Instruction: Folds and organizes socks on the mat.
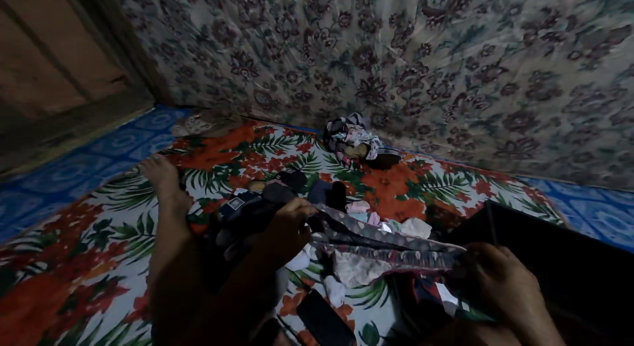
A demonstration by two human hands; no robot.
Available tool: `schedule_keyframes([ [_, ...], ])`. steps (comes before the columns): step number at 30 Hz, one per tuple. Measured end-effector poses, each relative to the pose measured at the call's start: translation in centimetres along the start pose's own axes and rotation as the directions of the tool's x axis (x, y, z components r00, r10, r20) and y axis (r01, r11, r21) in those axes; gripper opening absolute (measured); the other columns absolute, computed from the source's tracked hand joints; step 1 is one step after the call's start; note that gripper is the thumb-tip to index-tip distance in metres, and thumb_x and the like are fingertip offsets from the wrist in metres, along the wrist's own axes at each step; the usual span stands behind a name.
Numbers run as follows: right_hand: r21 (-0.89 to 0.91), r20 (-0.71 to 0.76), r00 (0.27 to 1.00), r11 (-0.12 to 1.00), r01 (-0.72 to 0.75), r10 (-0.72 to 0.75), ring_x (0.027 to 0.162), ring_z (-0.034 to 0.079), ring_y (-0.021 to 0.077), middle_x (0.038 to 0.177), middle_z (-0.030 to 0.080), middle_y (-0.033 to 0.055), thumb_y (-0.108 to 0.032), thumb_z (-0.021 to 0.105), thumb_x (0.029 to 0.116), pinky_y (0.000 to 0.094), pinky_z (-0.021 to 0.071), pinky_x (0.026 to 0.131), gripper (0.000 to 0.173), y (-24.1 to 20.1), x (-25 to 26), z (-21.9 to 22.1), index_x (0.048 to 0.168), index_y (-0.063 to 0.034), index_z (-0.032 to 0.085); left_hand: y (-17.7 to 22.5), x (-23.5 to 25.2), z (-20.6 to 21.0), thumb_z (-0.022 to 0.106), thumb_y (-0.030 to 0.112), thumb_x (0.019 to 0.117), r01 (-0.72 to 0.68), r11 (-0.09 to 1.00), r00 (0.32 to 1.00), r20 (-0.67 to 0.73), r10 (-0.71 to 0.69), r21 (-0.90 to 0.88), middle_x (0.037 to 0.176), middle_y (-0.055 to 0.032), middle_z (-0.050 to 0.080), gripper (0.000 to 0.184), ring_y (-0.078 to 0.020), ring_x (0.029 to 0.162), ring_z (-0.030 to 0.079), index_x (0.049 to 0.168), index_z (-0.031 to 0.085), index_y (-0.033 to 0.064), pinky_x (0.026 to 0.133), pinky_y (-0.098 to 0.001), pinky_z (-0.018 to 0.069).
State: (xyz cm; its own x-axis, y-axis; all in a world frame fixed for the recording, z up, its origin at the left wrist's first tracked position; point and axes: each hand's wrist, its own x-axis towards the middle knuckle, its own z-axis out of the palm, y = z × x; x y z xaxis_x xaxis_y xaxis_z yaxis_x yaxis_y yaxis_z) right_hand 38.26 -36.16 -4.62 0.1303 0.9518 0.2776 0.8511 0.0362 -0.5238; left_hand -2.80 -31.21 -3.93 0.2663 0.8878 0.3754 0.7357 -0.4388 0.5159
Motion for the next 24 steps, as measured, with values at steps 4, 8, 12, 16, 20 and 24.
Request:
schedule_keyframes([
  [4, 0.372, 0.036, 0.962, 0.890, -0.265, 0.271, 0.072, 0.068, 0.0155, 0.088, 0.069, 0.0076, -0.016, 0.057, 0.1009, 0.0363, 0.0592, 0.064, 0.020, -0.1, 0.0, 1.5, 0.113, -0.0021, 0.065, 0.8, -1.1, -0.3, 0.068, 0.008, 0.0907, 0.072, 0.997, 0.988, 0.133, -0.072, 0.003, 0.123, -0.0091, 0.065, 0.032, -0.0214, 0.105, 0.066, 0.122, 0.072, 0.0123, 0.089, -0.0422, 0.0572],
  [8, 0.784, 0.261, 0.865, 0.429, -0.449, 0.430, 0.069, 0.069, 0.0187, 0.086, 0.069, 0.0087, -0.010, 0.046, 0.1046, 0.0372, 0.0614, 0.061, 0.018, -0.2, 0.1, 2.7, 0.116, -0.0008, 0.056, 1.0, -1.7, -0.2, 0.064, 0.008, 0.0938, 0.160, 0.986, 0.948, 0.269, -0.168, 0.054, 0.134, -0.0129, 0.060, 0.037, -0.0263, 0.113, 0.064, 0.131, 0.068, 0.0126, 0.095, -0.0445, 0.0547],
  [12, 0.807, 0.438, 0.809, 0.225, -0.546, 0.391, 0.080, 0.070, 0.0247, 0.095, 0.070, 0.0138, -0.017, 0.042, 0.1041, 0.0432, 0.0605, 0.066, 0.028, 0.2, -0.1, 3.1, 0.126, -0.0028, 0.051, -0.1, -2.1, 0.2, 0.066, 0.007, 0.0930, 0.175, 0.984, 0.958, 0.222, -0.181, 0.046, 0.131, -0.0145, 0.062, 0.038, -0.0270, 0.115, 0.064, 0.131, 0.067, 0.0084, 0.099, -0.0437, 0.0536],
  [16, 0.791, 0.468, 0.830, 0.276, -0.546, 0.302, 0.097, 0.070, 0.0268, 0.111, 0.068, 0.0140, -0.027, 0.057, 0.0976, 0.0479, 0.0610, 0.080, 0.046, -0.1, -0.6, 3.4, 0.137, -0.0049, 0.048, 1.9, -1.4, -1.8, 0.063, 0.005, 0.0963, 0.323, 0.945, 0.901, 0.289, -0.323, 0.050, 0.136, -0.0195, 0.057, 0.038, -0.0312, 0.119, 0.060, 0.134, 0.063, 0.0019, 0.103, -0.0447, 0.0494],
  [20, 0.706, 0.380, 0.902, 0.565, -0.426, 0.206, 0.088, 0.071, 0.0234, 0.116, 0.066, 0.0129, -0.013, 0.071, 0.0803, 0.0406, 0.0629, 0.069, 0.062, -0.8, -0.9, 3.5, 0.137, -0.0033, 0.046, 2.5, -1.1, -2.0, 0.064, 0.003, 0.0957, 0.348, 0.937, 0.905, 0.247, -0.345, 0.035, 0.135, -0.0181, 0.057, 0.037, -0.0302, 0.115, 0.062, 0.132, 0.064, 0.0012, 0.100, -0.0448, 0.0509],
  [24, 0.279, 0.134, 0.967, 0.928, -0.247, 0.217, 0.074, 0.067, 0.0228, 0.095, 0.068, 0.0127, -0.012, 0.065, 0.0866, 0.0449, 0.0575, 0.064, 0.035, -0.4, -0.6, 3.5, 0.120, -0.0011, 0.061, 1.9, -1.2, -1.8, 0.064, 0.006, 0.0967, 0.285, 0.958, 0.928, 0.239, -0.286, 0.041, 0.142, -0.0127, 0.055, 0.034, -0.0249, 0.116, 0.063, 0.131, 0.066, 0.0064, 0.099, -0.0423, 0.0524],
])
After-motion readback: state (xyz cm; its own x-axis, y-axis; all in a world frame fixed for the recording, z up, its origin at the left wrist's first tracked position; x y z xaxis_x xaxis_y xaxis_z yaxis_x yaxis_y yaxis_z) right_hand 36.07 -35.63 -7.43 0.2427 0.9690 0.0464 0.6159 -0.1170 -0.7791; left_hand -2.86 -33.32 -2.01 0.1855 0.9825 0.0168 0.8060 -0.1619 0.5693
